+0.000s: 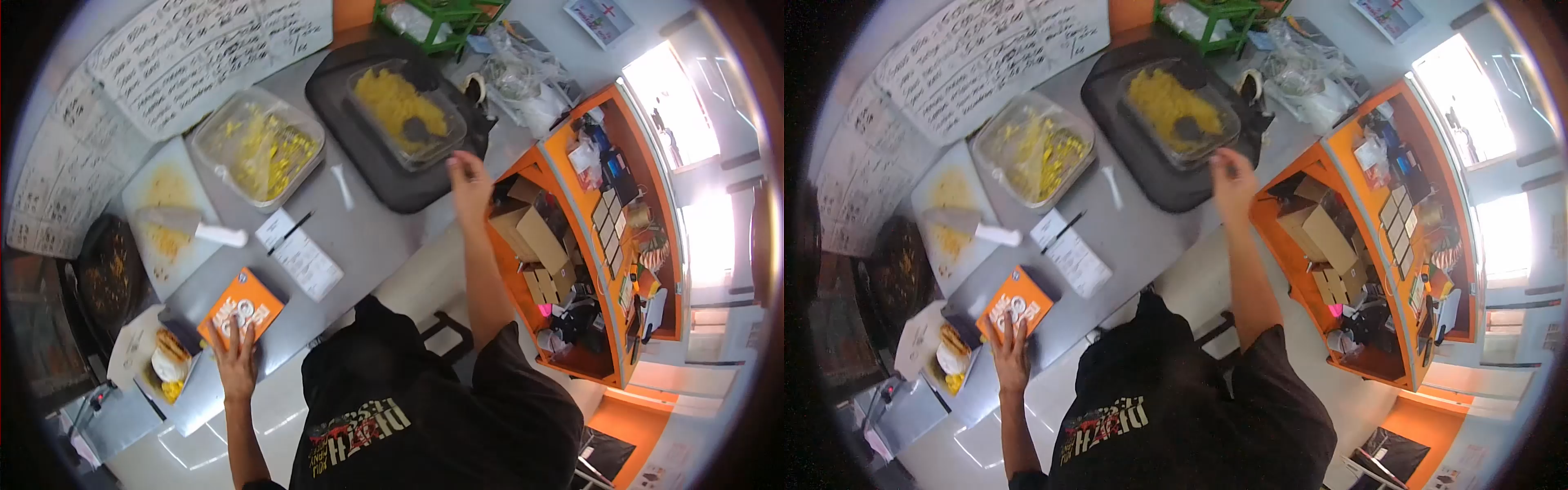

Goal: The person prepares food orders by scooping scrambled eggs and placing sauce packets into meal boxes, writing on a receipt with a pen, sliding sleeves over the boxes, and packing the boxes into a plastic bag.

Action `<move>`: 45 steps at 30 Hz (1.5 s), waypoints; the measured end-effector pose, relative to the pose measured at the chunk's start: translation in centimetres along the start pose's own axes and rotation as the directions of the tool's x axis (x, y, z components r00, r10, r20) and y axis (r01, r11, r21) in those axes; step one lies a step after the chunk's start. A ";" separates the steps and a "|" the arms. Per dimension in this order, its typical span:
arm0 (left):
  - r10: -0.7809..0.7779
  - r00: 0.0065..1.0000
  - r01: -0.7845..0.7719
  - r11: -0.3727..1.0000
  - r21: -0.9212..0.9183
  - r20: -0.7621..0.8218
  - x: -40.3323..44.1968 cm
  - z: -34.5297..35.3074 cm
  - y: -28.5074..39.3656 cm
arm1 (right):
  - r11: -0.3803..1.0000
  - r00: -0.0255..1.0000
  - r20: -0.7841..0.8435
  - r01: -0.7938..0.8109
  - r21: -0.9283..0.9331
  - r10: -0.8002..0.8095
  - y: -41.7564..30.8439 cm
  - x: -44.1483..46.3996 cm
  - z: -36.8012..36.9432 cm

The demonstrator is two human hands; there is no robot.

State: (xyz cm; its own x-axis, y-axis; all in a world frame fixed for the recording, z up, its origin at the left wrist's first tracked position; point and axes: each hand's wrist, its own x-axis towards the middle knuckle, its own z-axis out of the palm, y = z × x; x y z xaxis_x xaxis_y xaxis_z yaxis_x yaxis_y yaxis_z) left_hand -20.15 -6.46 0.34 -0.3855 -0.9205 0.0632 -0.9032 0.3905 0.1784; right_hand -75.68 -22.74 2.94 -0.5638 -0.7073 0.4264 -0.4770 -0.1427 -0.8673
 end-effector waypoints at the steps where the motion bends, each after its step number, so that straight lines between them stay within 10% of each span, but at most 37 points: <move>1: -0.015 1.000 0.015 1.000 0.021 -0.014 0.0 0.3 0.4 | 0.995 0.995 -0.091 0.021 -0.101 -0.031 2.4 3.4 -2.1; 8: -0.163 0.978 0.185 0.966 0.179 -0.128 -0.7 2.5 3.3 | 0.855 0.996 -0.037 0.045 -0.517 -0.075 18.7 21.8 -7.4; 11: -0.239 0.961 0.262 0.948 0.180 -0.140 -0.3 2.3 4.7 | 0.844 0.889 0.081 -0.395 -0.363 0.450 14.7 23.4 -6.6; 17: -0.271 0.952 0.294 0.937 0.189 -0.139 -0.5 2.6 5.0 | 0.682 0.657 0.207 -0.727 -0.079 0.725 14.4 24.2 -5.8; 26: -0.264 0.958 0.282 0.935 0.216 -0.109 -0.6 2.5 4.7 | 0.744 0.898 -0.084 -0.302 0.596 0.431 17.2 17.2 -5.2; 34: -0.240 0.964 0.259 0.948 0.188 -0.115 -0.6 2.5 4.4 | 0.885 0.917 0.155 -0.396 0.243 0.367 23.2 16.6 -7.6; 36: -0.304 0.948 0.314 0.941 0.121 -0.097 -0.8 2.4 4.6 | 0.968 0.969 0.195 -0.109 -0.224 0.154 25.9 17.4 -9.8; 39: -0.285 0.951 0.297 0.950 0.099 -0.124 -1.3 2.6 4.2 | 0.997 0.999 -0.041 -0.020 0.069 0.023 30.9 18.6 -12.1; 42: -0.276 0.949 0.294 0.948 0.118 -0.152 -0.2 1.1 5.1 | 0.908 0.917 -0.185 0.288 -0.304 -0.353 18.2 15.8 -12.1; 45: -0.229 0.953 0.261 0.953 0.153 -0.199 0.4 0.5 4.7 | 0.983 0.986 -0.142 0.065 -0.171 -0.090 -1.2 5.8 -5.5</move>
State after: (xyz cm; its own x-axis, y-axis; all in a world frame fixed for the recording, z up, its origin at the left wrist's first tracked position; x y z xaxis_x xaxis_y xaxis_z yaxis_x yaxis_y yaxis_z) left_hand -24.67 -4.93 0.69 -0.1229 -0.9689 0.2145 -0.9903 0.1337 0.0365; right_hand -82.10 -22.89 7.90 -0.6084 -0.5864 0.5348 -0.6210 -0.0678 -0.7809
